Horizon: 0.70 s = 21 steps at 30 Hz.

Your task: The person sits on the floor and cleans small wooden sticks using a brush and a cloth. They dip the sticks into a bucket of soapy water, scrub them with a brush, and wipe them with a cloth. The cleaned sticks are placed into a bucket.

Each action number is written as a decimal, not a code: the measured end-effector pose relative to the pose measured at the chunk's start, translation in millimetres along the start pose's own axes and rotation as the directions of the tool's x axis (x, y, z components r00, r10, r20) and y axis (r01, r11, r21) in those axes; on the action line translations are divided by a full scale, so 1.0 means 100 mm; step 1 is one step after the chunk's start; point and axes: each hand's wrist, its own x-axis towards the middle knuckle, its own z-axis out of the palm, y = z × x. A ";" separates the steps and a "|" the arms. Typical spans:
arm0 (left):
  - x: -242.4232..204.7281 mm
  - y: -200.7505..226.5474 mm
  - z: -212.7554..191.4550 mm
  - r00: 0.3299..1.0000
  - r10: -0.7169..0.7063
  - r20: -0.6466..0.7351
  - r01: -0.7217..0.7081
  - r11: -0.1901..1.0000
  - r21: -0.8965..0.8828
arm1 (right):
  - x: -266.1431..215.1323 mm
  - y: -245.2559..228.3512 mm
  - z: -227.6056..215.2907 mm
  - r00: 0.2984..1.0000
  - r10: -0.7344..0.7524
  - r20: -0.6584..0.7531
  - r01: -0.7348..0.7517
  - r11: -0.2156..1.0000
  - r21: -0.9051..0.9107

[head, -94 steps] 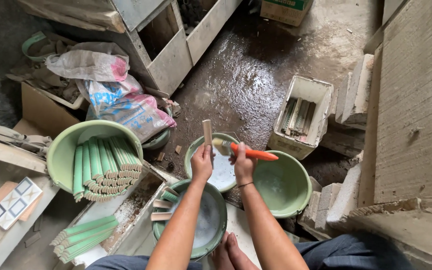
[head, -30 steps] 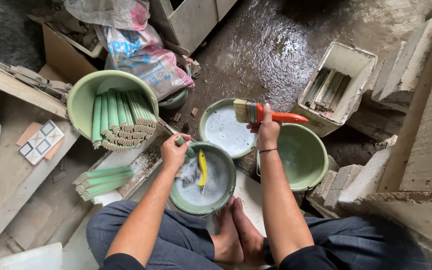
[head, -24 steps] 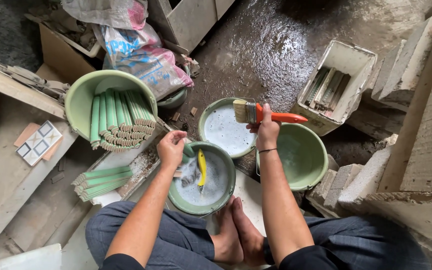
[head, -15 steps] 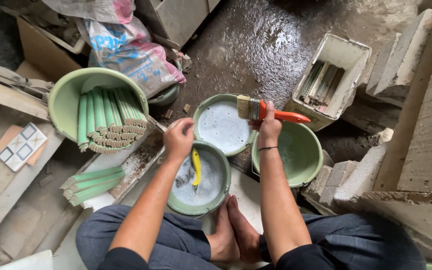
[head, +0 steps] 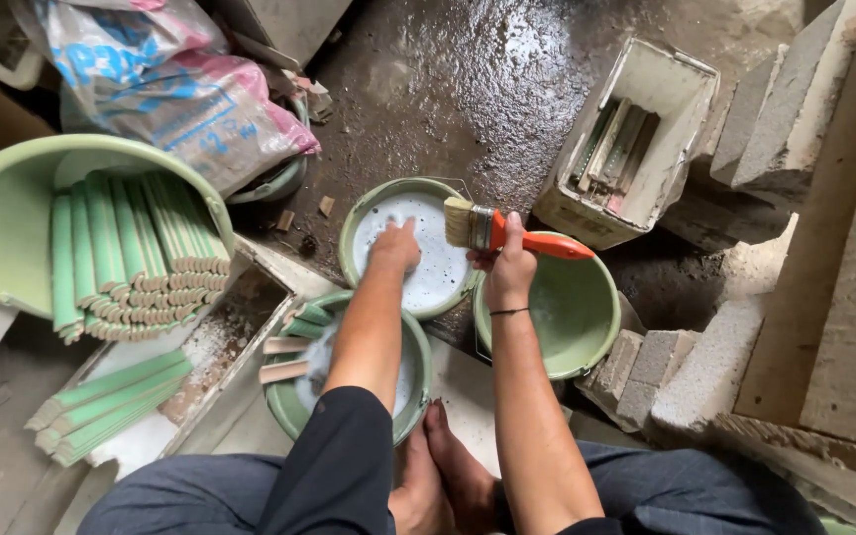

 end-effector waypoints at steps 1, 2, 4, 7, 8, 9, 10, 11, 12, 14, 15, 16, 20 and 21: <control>0.21 -0.07 0.19 1.000 0.002 0.006 -0.002 1.000 0.000 | 0.00 0.02 -0.02 1.000 0.000 -0.006 0.000 1.000 -0.003; 0.43 -0.13 0.37 0.999 -0.003 0.048 0.001 0.999 0.034 | 0.00 0.04 -0.02 1.000 0.006 -0.007 -0.006 1.000 -0.009; 0.54 -0.12 0.49 0.995 -0.012 0.097 0.005 0.998 0.070 | 0.03 0.07 -0.04 1.000 0.017 -0.014 -0.017 1.000 -0.018; 0.29 0.01 0.34 0.954 0.083 0.289 -0.144 0.969 0.198 | 0.06 0.13 -0.05 1.000 0.018 -0.003 -0.019 0.999 -0.029; 0.26 0.03 0.31 0.948 0.122 0.293 -0.188 0.960 0.207 | 0.07 0.14 -0.05 1.000 0.017 0.001 -0.017 0.999 -0.028; 0.22 0.04 0.28 0.941 0.161 0.297 -0.231 0.949 0.216 | 0.07 0.14 -0.06 1.000 0.015 0.005 -0.015 1.000 -0.026; 0.17 0.03 0.29 0.940 0.161 0.300 -0.232 0.948 0.219 | 0.08 0.14 -0.07 1.000 0.016 0.001 -0.016 1.000 -0.024; 0.12 0.02 0.29 0.971 0.141 0.196 -0.167 0.978 0.123 | 0.07 0.14 -0.08 1.000 0.013 -0.001 -0.013 1.000 -0.017; 0.09 0.03 0.24 0.990 0.110 0.084 -0.112 0.994 0.019 | 0.09 0.11 -0.05 1.000 0.003 0.002 -0.003 1.000 -0.005; -0.36 0.21 -0.16 0.986 0.161 0.046 -0.159 0.987 -0.032 | 0.11 0.05 -0.09 1.000 -0.014 -0.011 0.014 1.000 0.006; -0.60 0.31 -0.37 0.979 0.206 0.011 -0.204 0.975 -0.084 | 0.13 0.01 -0.10 0.999 -0.025 -0.025 0.025 1.000 0.012; -0.68 0.33 -0.45 0.978 0.209 0.002 -0.208 0.975 -0.079 | 0.13 -0.01 -0.09 0.999 -0.030 -0.020 0.031 0.999 0.021; -0.84 0.26 -0.63 0.974 0.196 -0.112 -0.221 0.929 -0.298 | 0.13 -0.01 -0.07 0.997 -0.062 -0.050 0.061 0.998 -0.017; -0.83 0.20 -0.65 0.971 0.191 -0.145 -0.232 0.904 -0.360 | 0.14 0.01 -0.05 0.997 -0.072 -0.043 0.069 0.996 -0.049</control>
